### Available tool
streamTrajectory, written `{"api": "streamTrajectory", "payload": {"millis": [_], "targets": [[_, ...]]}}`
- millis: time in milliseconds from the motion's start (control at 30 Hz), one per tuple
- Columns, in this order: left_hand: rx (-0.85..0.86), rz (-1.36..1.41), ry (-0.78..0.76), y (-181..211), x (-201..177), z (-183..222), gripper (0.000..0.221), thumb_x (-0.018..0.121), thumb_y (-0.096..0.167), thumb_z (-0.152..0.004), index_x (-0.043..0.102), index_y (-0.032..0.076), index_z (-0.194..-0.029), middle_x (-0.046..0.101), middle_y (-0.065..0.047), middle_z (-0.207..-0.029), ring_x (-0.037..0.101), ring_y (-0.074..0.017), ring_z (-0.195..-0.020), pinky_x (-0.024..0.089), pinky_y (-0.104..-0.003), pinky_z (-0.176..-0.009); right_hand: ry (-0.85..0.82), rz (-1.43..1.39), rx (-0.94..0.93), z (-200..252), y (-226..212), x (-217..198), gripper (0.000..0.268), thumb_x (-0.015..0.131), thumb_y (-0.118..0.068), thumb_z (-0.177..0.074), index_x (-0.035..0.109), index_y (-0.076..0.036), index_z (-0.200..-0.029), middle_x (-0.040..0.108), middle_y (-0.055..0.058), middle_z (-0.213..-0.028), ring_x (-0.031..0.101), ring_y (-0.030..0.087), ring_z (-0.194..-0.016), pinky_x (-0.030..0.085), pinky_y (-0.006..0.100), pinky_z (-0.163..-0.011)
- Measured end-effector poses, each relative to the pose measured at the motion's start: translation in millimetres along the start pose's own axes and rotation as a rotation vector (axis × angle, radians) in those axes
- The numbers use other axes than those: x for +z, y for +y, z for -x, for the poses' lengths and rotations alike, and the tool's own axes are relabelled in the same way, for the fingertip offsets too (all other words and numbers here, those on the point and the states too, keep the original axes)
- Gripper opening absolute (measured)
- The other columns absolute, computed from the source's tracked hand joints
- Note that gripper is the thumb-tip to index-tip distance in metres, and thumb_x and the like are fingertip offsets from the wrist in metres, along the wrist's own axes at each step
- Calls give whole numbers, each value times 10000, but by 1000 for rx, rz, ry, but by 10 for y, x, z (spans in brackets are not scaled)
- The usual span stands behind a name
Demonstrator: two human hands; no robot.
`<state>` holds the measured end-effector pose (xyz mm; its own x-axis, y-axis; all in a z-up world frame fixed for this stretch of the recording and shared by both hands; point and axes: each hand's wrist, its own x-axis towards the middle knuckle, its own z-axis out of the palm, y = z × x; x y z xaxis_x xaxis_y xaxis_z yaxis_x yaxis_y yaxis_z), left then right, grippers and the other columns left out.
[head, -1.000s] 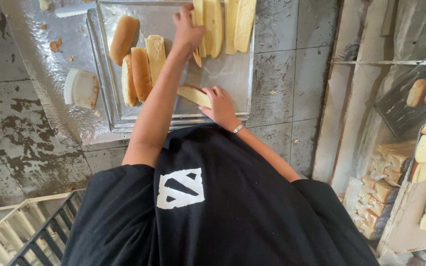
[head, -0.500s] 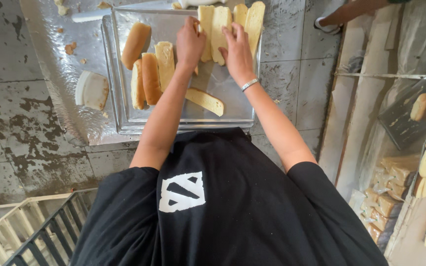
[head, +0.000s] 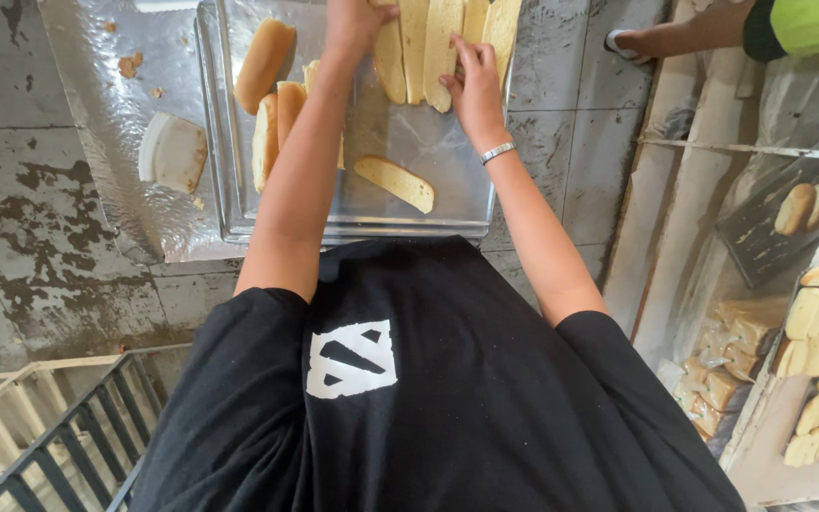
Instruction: The person picks up individual bread rolls from a large pile and arranges them side-by-side on a metal tray.
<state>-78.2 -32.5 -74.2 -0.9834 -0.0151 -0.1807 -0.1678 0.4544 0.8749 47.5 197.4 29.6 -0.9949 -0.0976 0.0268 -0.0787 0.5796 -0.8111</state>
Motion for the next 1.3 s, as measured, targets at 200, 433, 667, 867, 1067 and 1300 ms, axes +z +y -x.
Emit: {"api": "streamTrajectory", "payload": {"millis": [200, 433, 667, 867, 1067, 1300], "targets": [[178, -522, 202, 705, -641, 904, 462, 803, 191, -821, 642, 71, -1237, 619, -199, -1197, 571, -417, -1117, 466, -510, -931, 83, 214, -156, 409, -636, -54, 428, 727, -124, -988, 578, -16, -1375, 528, 213, -1225, 559, 391, -1142, 497, 438, -988], [17, -798, 125, 1032, -1379, 2191, 831, 822, 515, -756, 531, 178, -1457, 408, -212, -1424, 402, -461, -1270, 377, -649, -941, -284, 204, -2, 1228, -1107, 302, 548, 850, -260, -768, 646, -85, -1246, 587, 156, -1099, 594, 381, -1052, 503, 456, -875], [21, -717, -134, 1087, -1489, 2479, 785, 846, 528, -716, 567, 255, -1396, 427, -132, -1420, 409, -416, -1302, 372, -655, -981, -287, 96, 195, 1281, -729, 468, 535, 833, -281, -832, 616, -13, -1240, 684, 192, -1082, 671, 378, -990, 534, 436, -838], [239, -555, 3, 1027, -1335, 2700, 493, 838, 352, -847, 641, 161, -1257, 517, -138, -1424, 458, -377, -1292, 397, -561, -1027, -166, -238, 457, 1073, -464, 289, 305, 722, -252, -984, 658, -3, -1148, 755, 115, -1016, 681, 169, -910, 555, 321, -801], [111, 89, -100, 867, -972, 1978, 296, 770, 162, -902, 697, 27, -1156, 726, -139, -885, 717, -264, -780, 569, -372, -725, -104, -128, 298, 334, -587, 441, 320, 760, -248, -1120, 667, 59, -1118, 697, 149, -913, 591, 149, -807, 555, 323, -828], [-24, -58, 128, 399, -978, 1030, 257, 770, 141, -829, 684, 14, -1036, 759, -171, -874, 750, -322, -812, 580, -405, -735, 20, 218, -131, -56, -672, 525, 548, 832, -107, -840, 601, -50, -1334, 526, 167, -1133, 576, 357, -1057, 493, 424, -938]]}}
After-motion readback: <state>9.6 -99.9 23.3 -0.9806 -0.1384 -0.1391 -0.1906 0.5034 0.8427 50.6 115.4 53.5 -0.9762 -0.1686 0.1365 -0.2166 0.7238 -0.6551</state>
